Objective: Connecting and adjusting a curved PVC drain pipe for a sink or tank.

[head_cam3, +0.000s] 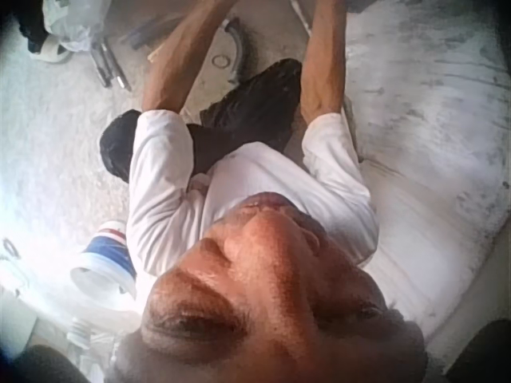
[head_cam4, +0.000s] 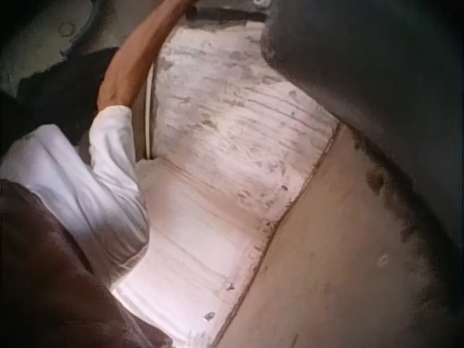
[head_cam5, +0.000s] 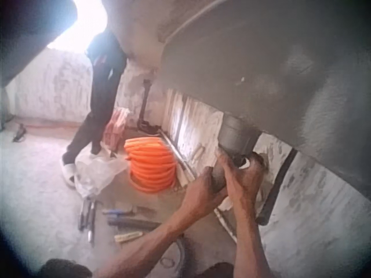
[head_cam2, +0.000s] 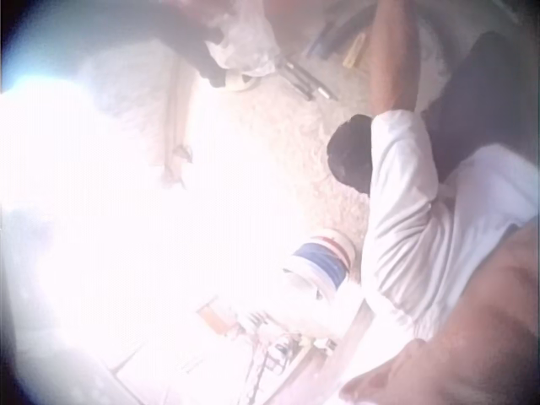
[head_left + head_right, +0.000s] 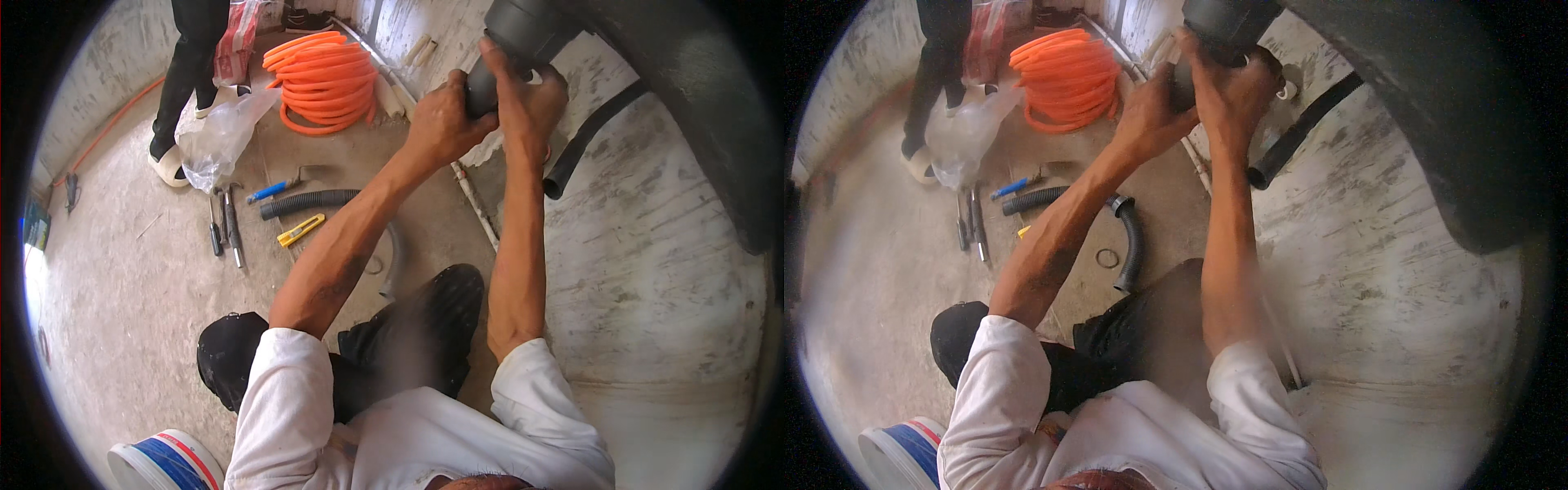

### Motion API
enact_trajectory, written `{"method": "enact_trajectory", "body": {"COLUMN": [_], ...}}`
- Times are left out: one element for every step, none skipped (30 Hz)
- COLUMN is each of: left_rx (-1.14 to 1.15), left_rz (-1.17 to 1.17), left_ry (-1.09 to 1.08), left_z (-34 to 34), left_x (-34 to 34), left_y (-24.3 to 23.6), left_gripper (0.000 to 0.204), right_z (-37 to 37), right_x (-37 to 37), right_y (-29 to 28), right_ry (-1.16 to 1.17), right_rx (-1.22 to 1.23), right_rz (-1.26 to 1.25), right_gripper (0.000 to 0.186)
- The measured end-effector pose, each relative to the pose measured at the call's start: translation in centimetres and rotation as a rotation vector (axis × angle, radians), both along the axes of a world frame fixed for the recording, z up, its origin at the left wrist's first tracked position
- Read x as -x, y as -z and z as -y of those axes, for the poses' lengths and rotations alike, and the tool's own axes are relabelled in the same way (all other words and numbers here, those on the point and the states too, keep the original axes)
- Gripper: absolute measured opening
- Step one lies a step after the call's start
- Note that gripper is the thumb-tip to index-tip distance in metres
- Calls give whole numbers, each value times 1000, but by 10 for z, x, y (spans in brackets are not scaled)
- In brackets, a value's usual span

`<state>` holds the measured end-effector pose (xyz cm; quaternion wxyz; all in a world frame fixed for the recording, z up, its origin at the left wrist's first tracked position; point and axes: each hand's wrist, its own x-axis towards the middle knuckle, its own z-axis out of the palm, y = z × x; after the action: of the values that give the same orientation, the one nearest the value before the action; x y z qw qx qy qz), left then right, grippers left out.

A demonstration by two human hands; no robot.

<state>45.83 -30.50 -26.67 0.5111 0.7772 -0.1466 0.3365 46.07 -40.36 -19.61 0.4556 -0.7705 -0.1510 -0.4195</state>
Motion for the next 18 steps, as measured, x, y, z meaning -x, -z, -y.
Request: {"method": "enact_trajectory", "body": {"left_rx": [3,-32,-70,-69,-96,-117,-110,-139,-170,-166,-135,-100,-93,-43,6,10,13,15], "left_rz": [-4,24,55,53,43,30,24,20,15,8,20,33,30,-2,-29,-27,-31,-36], "left_ry": [1,-31,-68,-72,-75,-68,-63,-3,48,45,91,141,141,145,152,154,128,100], "left_z": [1,3,1,0,-2,0,-1,-4,-11,-15,-18,-18,-16,-11,-7,-3,1,2], "left_x": [0,1,1,1,0,2,2,1,0,-3,-5,-5,-4,-3,-3,-2,-2,-2], "left_y": [2,5,6,7,8,6,4,2,2,7,12,15,17,19,19,18,17,18], "left_gripper": [60,60,61,61,61,61,61,62,62,62,63,64,64,63,63,63,61,59], "right_z": [0,1,0,0,2,8,14,20,22,25,27,33,38,42,46,51,57,56], "right_x": [1,2,2,2,3,4,4,2,1,1,1,0,0,-3,-9,-14,-18,-19], "right_y": [0,0,0,0,0,-2,-3,-5,-6,-8,-11,-13,-13,-11,-7,-3,0,1], "right_ry": [1,-119,-243,-248,-258,-259,-253,-306,-368,-371,-411,-447,-430,-430,-429,-428,-479,-478], "right_rx": [3,-88,-181,-180,-148,-112,-106,-105,-107,-104,-66,-24,-95,-90,-222,-354,-321,-321], "right_rz": [-4,-45,-84,-87,-102,-120,-127,-166,-205,-212,-246,-279,-307,-311,-270,-227,-243,-242], "right_gripper": [69,67,65,65,63,61,61,59,58,58,59,61,68,68,69,70,70,70]}}
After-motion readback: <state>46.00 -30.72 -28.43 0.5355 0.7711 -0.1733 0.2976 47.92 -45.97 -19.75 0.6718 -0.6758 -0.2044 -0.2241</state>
